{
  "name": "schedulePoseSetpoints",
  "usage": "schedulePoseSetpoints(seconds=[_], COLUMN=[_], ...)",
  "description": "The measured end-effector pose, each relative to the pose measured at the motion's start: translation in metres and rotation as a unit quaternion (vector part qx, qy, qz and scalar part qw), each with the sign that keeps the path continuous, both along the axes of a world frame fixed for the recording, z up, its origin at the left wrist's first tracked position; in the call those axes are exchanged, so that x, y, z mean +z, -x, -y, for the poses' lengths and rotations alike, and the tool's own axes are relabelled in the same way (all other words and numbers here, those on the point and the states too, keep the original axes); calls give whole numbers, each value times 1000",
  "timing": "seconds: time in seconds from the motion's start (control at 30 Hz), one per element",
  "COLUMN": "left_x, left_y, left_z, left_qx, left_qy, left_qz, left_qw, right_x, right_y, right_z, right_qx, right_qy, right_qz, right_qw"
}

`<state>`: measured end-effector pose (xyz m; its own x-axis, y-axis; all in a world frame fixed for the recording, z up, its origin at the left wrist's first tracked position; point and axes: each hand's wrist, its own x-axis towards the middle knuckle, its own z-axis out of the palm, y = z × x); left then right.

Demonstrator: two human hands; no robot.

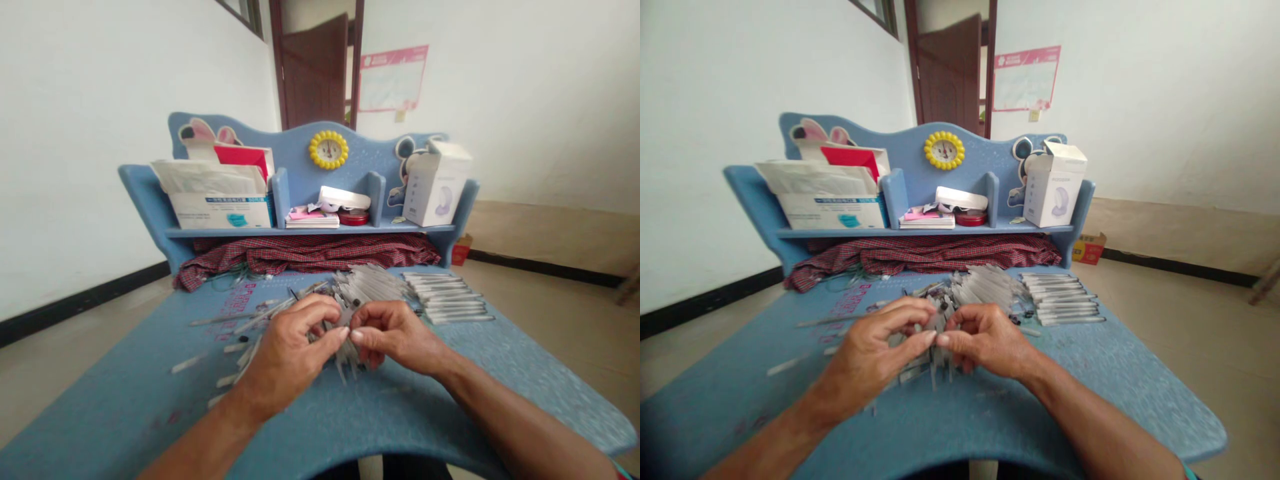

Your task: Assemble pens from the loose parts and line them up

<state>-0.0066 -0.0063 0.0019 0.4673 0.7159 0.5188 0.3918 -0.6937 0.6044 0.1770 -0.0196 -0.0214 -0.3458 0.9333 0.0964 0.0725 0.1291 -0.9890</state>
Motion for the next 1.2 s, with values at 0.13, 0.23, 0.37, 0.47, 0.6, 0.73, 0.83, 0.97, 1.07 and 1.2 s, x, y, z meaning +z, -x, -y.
schedulePoseSetpoints(seconds=[0.13, 0.23, 0.37, 0.47, 0.6, 0.73, 0.83, 0.97, 1.07, 1.2], left_x=[5, 5, 3, 1, 0, 3, 6, 4, 2, 3], left_y=[1, 0, -2, -3, -3, -2, -2, -2, -1, 2], left_z=[3, 8, 9, 6, 1, 1, 2, 2, 1, 0], left_qx=[-64, -102, -104, -80, -2, 37, 32, 17, 17, 24], left_qy=[86, 137, 152, 175, 202, 198, 195, 178, 171, 167], left_qz=[121, 139, 139, 157, 163, 109, 80, 60, 43, 22], left_qw=[987, 975, 973, 969, 966, 973, 977, 982, 984, 985], right_x=[-2, 0, 4, 7, 17, 33, 41, 39, 31, 18], right_y=[14, 21, 17, 7, -13, -45, -79, -120, -137, -145], right_z=[8, 13, 15, 12, 5, -15, -42, -81, -103, -125], right_qx=[49, 46, 14, -47, -108, -172, -209, -230, -223, -201], right_qy=[-84, -175, -248, -307, -343, -185, -122, -62, -35, -26], right_qz=[-54, -56, 17, 127, 377, 698, 743, 770, 774, 768], right_qw=[994, 982, 969, 942, 854, 670, 625, 592, 591, 608])
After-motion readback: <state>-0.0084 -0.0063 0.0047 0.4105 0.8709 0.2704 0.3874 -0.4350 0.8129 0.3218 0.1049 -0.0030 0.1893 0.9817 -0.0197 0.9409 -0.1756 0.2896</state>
